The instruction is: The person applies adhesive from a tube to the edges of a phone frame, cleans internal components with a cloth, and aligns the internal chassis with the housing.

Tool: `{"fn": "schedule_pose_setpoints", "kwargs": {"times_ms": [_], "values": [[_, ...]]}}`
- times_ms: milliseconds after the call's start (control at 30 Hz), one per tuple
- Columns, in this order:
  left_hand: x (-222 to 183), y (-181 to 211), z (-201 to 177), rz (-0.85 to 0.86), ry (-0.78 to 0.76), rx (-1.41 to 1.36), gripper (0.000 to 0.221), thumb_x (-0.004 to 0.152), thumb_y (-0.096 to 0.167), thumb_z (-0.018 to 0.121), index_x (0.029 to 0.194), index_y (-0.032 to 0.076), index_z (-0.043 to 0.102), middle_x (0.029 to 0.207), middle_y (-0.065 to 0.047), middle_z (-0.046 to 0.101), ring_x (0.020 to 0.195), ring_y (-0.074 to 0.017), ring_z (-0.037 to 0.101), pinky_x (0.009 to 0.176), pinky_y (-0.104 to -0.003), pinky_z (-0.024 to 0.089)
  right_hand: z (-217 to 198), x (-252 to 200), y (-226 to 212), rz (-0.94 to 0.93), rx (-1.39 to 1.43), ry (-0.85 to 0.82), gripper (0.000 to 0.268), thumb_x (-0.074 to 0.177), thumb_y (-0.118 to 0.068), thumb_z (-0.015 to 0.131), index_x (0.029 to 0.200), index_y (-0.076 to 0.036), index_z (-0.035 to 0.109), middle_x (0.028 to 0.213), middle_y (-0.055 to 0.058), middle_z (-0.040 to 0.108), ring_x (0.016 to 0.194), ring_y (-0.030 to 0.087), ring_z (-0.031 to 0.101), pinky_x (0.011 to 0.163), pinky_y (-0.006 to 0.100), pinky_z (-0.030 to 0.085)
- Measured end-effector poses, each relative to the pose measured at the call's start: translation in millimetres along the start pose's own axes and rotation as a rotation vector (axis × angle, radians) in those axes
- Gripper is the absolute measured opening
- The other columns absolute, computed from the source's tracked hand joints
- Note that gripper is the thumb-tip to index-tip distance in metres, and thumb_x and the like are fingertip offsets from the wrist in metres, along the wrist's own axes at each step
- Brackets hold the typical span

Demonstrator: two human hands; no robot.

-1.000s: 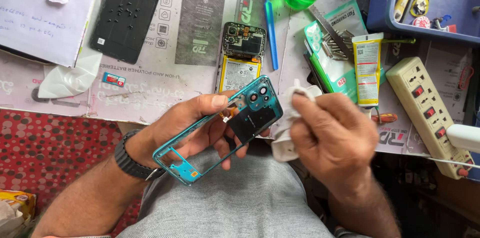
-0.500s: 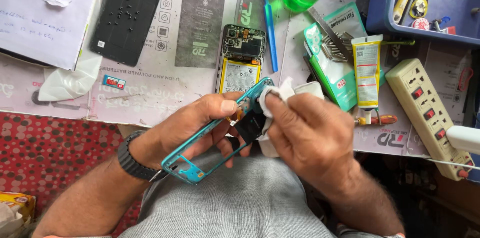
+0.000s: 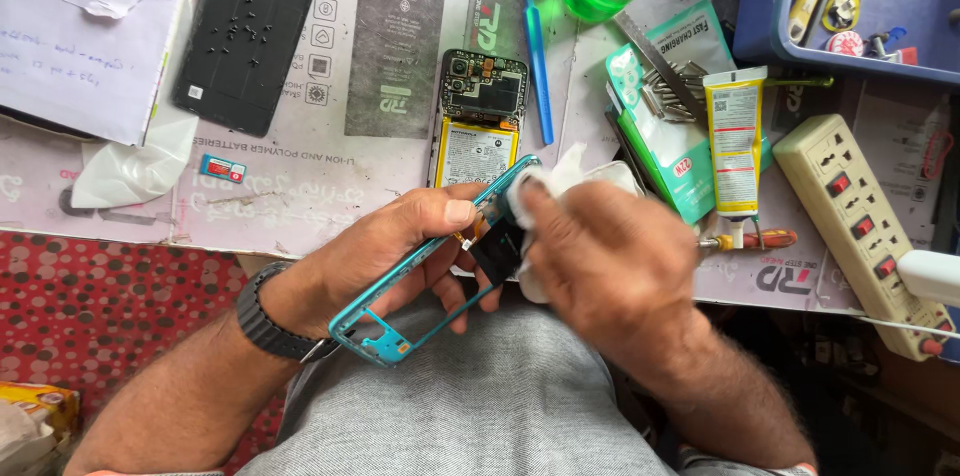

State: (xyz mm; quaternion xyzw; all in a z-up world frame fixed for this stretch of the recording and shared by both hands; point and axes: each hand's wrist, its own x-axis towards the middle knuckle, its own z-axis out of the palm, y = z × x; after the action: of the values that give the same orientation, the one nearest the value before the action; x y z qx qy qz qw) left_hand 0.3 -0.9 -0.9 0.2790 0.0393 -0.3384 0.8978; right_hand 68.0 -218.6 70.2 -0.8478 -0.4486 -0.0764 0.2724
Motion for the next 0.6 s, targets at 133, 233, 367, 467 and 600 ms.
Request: {"fn": "schedule_pose_setpoints", "kwargs": {"times_ms": [133, 233, 367, 467, 600], "values": [[0, -1, -3, -0.078, -0.028, -0.192, 0.055, 0.101, 0.04, 0.055, 0.137, -0.001, 0.052, 0.116, -0.018, 0.067, 0.091, -0.0265, 0.07, 0.067, -0.039, 0.062, -11, -6, 10, 0.123, 0.023, 0.04, 0.033, 0.084, 0.002, 0.078, 0.117, 0.001, 0.073, 0.089, 0.01, 0.062, 0.072, 0.02, 0.064, 0.059, 0.033, 0.051], [-8, 2, -2, -0.031, -0.03, -0.193, 0.062, 0.102, 0.041, 0.053, 0.147, -0.003, 0.05, 0.127, -0.028, 0.067, 0.09, -0.0274, 0.07, 0.066, -0.039, 0.061, -23, -11, 10, 0.201, -0.024, 0.111, 0.029, 0.087, 0.003, 0.077, 0.115, 0.0, 0.073, 0.091, 0.011, 0.062, 0.072, 0.018, 0.064, 0.06, 0.031, 0.052], [-6, 5, -3, -0.037, -0.053, -0.201, 0.065, 0.104, 0.041, 0.05, 0.148, -0.007, 0.049, 0.132, -0.031, 0.064, 0.093, -0.0283, 0.07, 0.068, -0.041, 0.061, -26, -13, 5, 0.182, 0.001, 0.071, 0.029, 0.088, 0.002, 0.077, 0.117, -0.001, 0.075, 0.092, 0.009, 0.062, 0.069, 0.016, 0.063, 0.059, 0.03, 0.051], [-6, 5, -3, -0.05, -0.034, -0.196, 0.063, 0.103, 0.042, 0.051, 0.145, -0.005, 0.05, 0.13, -0.029, 0.065, 0.093, -0.0286, 0.07, 0.068, -0.04, 0.062, -21, -7, 2, 0.116, 0.019, 0.071, 0.031, 0.084, 0.002, 0.077, 0.115, 0.0, 0.074, 0.088, 0.009, 0.06, 0.071, 0.018, 0.062, 0.061, 0.034, 0.052], [0, -1, -6, -0.05, -0.03, -0.183, 0.06, 0.102, 0.043, 0.056, 0.137, -0.005, 0.053, 0.118, -0.023, 0.066, 0.095, -0.0306, 0.071, 0.067, -0.041, 0.062, -11, 4, 1, 0.014, 0.035, -0.031, 0.036, 0.078, 0.0, 0.08, 0.114, 0.001, 0.074, 0.077, 0.008, 0.055, 0.064, 0.022, 0.058, 0.055, 0.039, 0.047]]}}
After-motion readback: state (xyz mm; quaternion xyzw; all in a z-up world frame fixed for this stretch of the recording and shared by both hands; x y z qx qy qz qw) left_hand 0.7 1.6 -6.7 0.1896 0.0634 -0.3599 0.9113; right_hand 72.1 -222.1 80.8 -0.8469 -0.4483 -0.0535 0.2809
